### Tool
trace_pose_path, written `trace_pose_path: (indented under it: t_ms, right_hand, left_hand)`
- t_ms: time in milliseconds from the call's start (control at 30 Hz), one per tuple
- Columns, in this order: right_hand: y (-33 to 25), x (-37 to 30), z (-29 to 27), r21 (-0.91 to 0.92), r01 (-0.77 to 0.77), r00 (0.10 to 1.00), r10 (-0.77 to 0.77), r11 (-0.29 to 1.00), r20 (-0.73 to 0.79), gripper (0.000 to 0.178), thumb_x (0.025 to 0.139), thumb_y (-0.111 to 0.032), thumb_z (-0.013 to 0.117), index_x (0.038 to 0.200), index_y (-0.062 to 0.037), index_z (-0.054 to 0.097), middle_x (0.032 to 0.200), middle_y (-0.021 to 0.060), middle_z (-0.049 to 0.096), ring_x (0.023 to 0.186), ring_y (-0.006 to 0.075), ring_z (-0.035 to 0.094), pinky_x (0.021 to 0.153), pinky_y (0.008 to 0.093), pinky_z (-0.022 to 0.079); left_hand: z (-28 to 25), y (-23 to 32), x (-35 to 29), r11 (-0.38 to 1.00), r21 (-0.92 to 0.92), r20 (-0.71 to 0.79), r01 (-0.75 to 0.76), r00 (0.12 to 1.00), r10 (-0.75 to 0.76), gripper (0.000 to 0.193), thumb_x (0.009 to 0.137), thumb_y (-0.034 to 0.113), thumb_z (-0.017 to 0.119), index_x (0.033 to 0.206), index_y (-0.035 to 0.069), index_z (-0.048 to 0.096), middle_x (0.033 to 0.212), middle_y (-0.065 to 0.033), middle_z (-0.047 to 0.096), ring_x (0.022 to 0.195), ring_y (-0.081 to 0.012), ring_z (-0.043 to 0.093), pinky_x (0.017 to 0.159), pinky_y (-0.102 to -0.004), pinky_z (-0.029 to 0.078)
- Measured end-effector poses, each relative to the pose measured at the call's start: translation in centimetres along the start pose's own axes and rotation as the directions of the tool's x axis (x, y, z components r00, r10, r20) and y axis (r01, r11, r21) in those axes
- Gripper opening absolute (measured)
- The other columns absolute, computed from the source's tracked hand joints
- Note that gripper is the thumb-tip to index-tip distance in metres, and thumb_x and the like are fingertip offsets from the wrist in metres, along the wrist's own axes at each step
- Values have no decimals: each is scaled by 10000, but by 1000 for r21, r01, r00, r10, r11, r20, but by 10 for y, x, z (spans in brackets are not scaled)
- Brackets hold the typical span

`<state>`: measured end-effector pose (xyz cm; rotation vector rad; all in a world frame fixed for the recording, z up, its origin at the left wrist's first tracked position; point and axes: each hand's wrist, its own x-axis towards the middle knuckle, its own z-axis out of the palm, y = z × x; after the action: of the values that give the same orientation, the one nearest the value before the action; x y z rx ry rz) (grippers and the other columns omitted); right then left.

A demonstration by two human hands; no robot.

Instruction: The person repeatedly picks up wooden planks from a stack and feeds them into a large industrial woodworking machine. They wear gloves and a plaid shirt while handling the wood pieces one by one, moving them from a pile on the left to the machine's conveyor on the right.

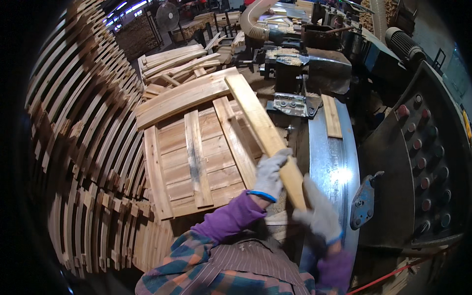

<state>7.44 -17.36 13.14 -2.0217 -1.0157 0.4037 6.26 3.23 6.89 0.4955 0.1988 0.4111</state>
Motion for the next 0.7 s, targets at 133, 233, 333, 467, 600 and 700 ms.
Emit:
trace_pose_path:
  t_ms: [133,233,333,467,600,700]
  right_hand:
    - [-23,-101,31,-147,-223,939,172,964,-298,771,726,-119,745,1429,1,451,1450,267,450,1336,414,437,1095,420,362]
    - [-30,-162,57,-270,-581,782,437,768,-444,732,787,-179,703,1436,27,432,1495,275,379,1314,423,438,1089,456,353]
    - [14,-156,75,-413,-670,727,431,617,-535,710,781,-93,664,1446,-8,431,1490,255,398,1342,414,408,1102,447,341]
    - [84,-46,41,-774,-451,873,42,445,-485,561,878,-144,575,1411,-17,459,1513,203,383,1325,401,404,1100,466,324]
    - [120,80,-2,-797,-410,890,3,442,-456,532,886,-161,579,1386,-7,483,1466,201,438,1276,395,447,1089,475,339]
    - [145,129,-13,-794,-398,880,-55,460,-472,512,892,-175,583,1367,0,502,1431,199,480,1239,391,480,1080,481,350]
  left_hand:
    - [-8,-57,-29,957,106,218,-271,945,244,102,936,65,536,1002,40,609,1076,-76,615,886,-169,601,754,-291,508]
    - [6,15,6,993,-25,61,114,992,-112,111,951,54,500,855,92,541,842,-23,537,668,-135,502,585,-270,434]
    - [-69,130,99,976,-98,-100,-196,977,187,289,962,140,556,712,169,414,619,48,328,474,-107,321,455,-281,307]
    - [-121,251,182,965,-123,-621,-233,777,108,385,894,380,679,1007,99,439,967,-93,428,918,-256,417,812,-433,371]
    - [-120,280,222,948,-118,-623,-295,765,161,672,964,516,502,1493,125,363,1539,-130,387,1458,-326,259,1188,-491,233]
    - [-132,283,234,956,-16,-772,-294,611,176,639,906,439,622,1455,196,402,1426,-145,473,1301,-359,419,1022,-504,408]
